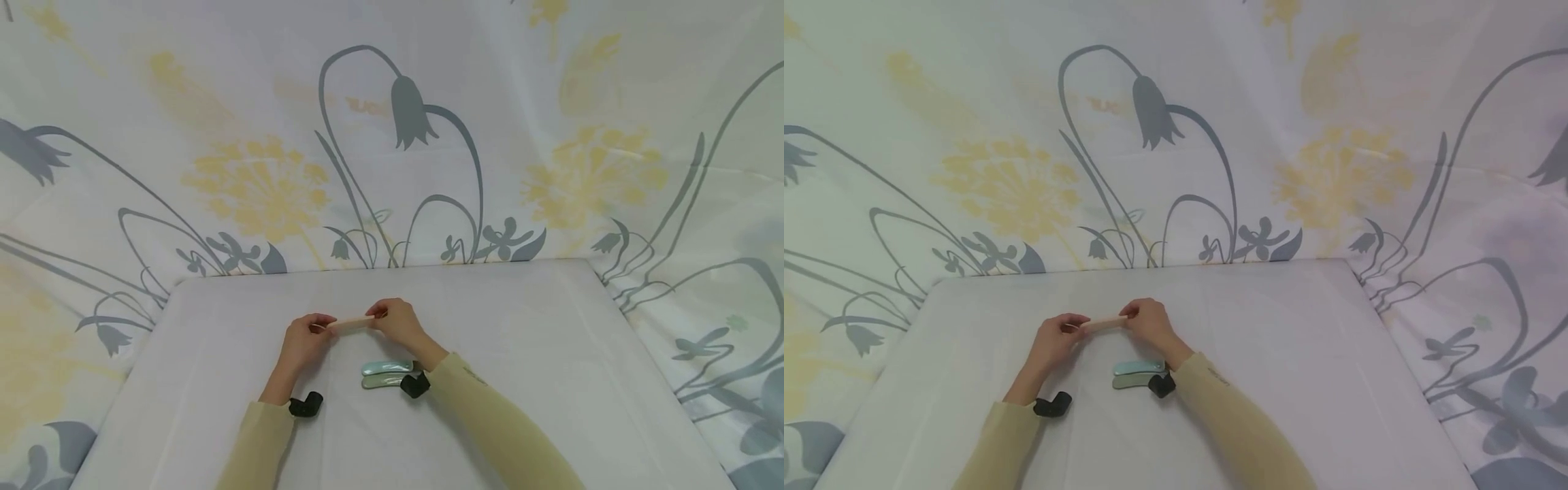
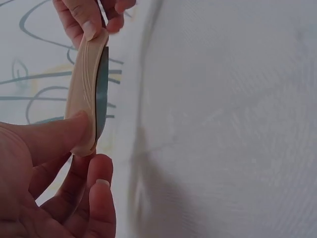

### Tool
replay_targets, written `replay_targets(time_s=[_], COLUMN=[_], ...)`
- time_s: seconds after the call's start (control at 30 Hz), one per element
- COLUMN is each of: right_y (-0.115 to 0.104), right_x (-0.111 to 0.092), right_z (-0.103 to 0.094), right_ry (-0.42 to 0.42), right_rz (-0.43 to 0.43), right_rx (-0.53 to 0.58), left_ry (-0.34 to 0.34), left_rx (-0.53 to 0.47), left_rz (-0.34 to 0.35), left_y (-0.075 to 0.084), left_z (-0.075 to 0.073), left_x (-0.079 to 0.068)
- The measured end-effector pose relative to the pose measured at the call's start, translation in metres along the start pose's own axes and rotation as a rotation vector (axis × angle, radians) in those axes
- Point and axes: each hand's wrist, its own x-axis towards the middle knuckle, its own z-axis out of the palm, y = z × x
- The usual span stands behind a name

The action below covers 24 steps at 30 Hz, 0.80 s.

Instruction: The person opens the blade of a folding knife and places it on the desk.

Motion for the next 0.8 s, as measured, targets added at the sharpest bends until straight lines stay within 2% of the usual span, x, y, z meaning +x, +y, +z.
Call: replay_targets(time_s=[0.17,0.43,0.63,0.8], right_y=[-0.002,-0.005,-0.002,0.003], right_x=[-0.008,-0.027,-0.041,-0.052], right_z=[-0.008,-0.024,-0.040,-0.051], right_ry=[0.002,-0.010,0.011,0.020], right_rz=[-0.014,-0.009,-0.028,-0.026], right_rx=[0.080,0.277,0.401,0.433], left_ry=[-0.018,-0.105,-0.166,-0.218], left_rx=[-0.054,-0.158,-0.189,-0.236], left_rz=[0.050,0.039,0.082,0.122], left_y=[0.006,0.019,0.031,0.036], left_z=[-0.003,-0.003,0.006,0.019], left_x=[-0.007,-0.022,-0.034,-0.044])
